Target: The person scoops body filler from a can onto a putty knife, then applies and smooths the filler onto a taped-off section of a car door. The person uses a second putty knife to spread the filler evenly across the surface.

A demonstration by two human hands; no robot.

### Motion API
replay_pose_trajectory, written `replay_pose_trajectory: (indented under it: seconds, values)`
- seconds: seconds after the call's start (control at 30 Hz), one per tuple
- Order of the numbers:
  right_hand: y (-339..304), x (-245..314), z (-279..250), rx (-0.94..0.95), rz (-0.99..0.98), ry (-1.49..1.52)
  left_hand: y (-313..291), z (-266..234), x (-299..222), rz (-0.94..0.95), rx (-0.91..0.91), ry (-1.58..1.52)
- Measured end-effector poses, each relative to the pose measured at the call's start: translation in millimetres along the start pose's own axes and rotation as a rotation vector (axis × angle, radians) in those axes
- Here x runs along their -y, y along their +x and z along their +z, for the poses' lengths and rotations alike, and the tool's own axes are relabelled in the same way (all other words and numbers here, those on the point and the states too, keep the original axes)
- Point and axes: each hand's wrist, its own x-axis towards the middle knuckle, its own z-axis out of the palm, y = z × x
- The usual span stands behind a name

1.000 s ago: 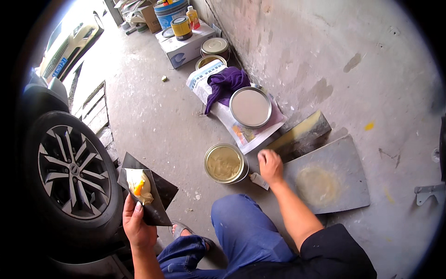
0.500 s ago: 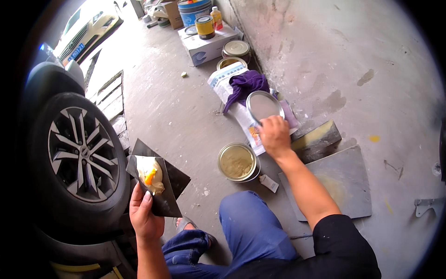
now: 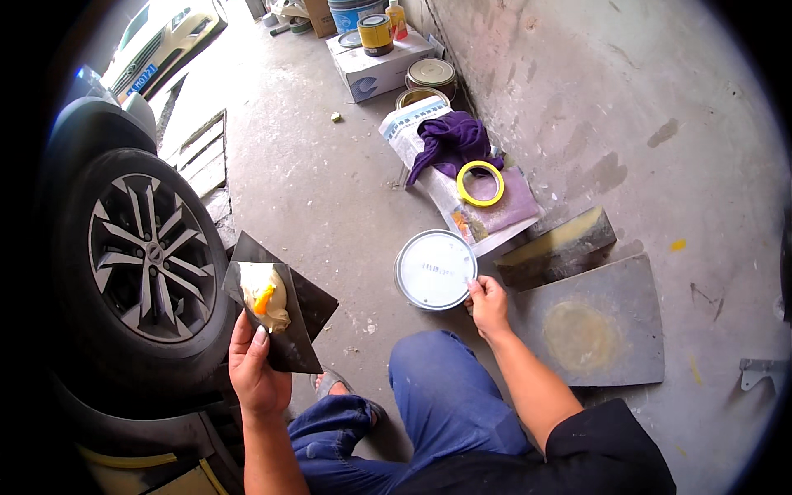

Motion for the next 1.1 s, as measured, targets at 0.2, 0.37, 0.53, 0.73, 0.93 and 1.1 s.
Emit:
replay_pose_trajectory:
  seconds: [0.2,0.37,0.53,0.73,0.93,1.1]
  values:
    - [10,-36,23,-0.034,0.237,-0.065,-1,0,-3,-0.012,-0.005,0.015]
    - [14,-43,23,-0.101,0.131,-0.155,-3,-1,-3,-0.006,-0.004,0.014]
    - [0,-22,20,0.064,-0.543,-0.575,-4,-3,-5,-0.001,-0.004,0.019]
    - [-8,-3,20,0.317,-0.685,-1.097,-5,-2,-6,0.006,0.023,0.009]
    - [-11,3,25,0.289,-0.659,-1.112,-8,-7,-10,0.004,0.028,-0.025]
    - [-31,62,66,0.510,-0.442,-0.529,-22,-18,-12,0.037,-0.072,-0.054]
